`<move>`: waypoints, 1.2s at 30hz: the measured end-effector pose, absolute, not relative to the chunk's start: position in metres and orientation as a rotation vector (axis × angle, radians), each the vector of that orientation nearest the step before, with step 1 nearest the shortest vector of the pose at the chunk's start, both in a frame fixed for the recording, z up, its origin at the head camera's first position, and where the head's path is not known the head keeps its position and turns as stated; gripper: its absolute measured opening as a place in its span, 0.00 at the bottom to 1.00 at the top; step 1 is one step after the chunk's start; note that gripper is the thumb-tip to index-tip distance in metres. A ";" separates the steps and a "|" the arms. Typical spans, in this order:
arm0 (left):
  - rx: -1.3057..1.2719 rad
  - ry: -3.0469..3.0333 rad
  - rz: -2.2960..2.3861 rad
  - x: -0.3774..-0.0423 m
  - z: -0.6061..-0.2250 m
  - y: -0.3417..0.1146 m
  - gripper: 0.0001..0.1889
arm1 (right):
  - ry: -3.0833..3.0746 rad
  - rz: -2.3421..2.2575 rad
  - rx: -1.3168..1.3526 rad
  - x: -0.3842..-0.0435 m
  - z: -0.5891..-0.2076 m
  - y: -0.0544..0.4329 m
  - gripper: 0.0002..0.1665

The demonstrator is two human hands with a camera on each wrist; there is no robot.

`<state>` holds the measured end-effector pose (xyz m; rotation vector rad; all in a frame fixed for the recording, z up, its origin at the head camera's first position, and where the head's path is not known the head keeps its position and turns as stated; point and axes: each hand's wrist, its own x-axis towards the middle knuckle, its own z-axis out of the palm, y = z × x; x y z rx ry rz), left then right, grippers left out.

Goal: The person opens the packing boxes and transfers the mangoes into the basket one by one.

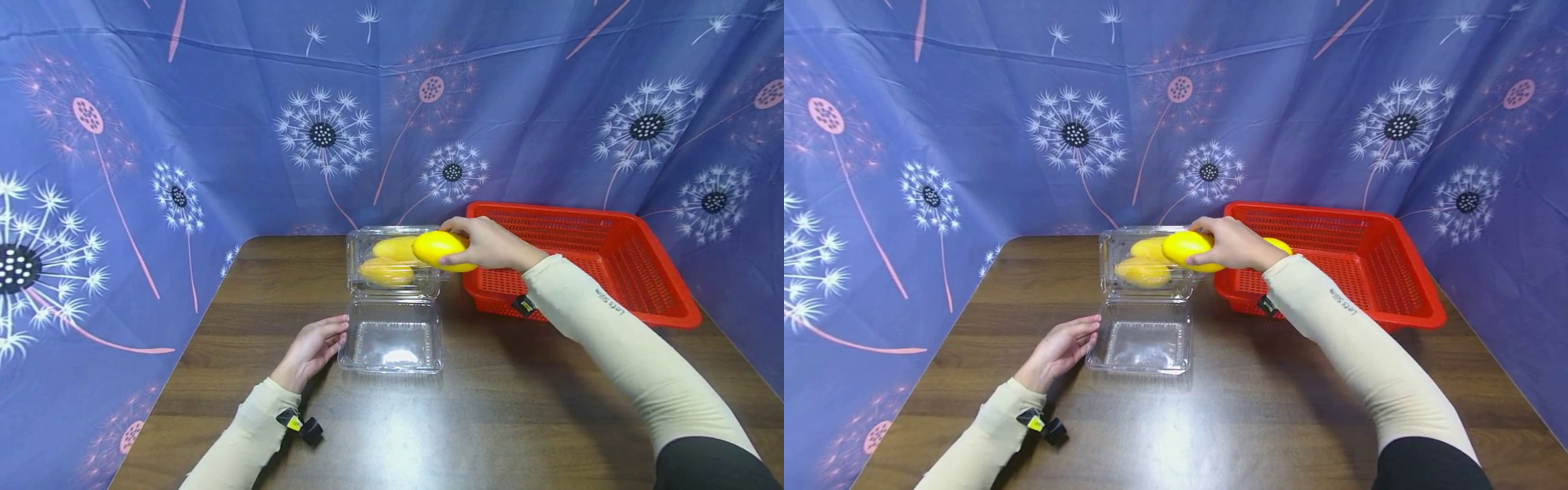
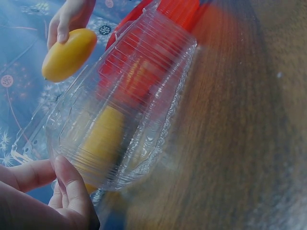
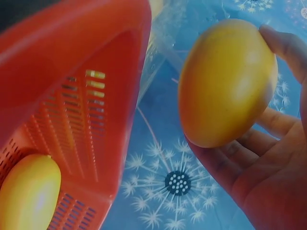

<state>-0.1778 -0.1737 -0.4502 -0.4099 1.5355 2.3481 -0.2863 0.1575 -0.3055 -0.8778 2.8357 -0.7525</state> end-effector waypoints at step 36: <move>-0.406 1.555 2.328 -0.178 -0.449 -0.174 0.19 | 2.921 -0.717 -0.676 -0.308 -0.304 0.208 0.41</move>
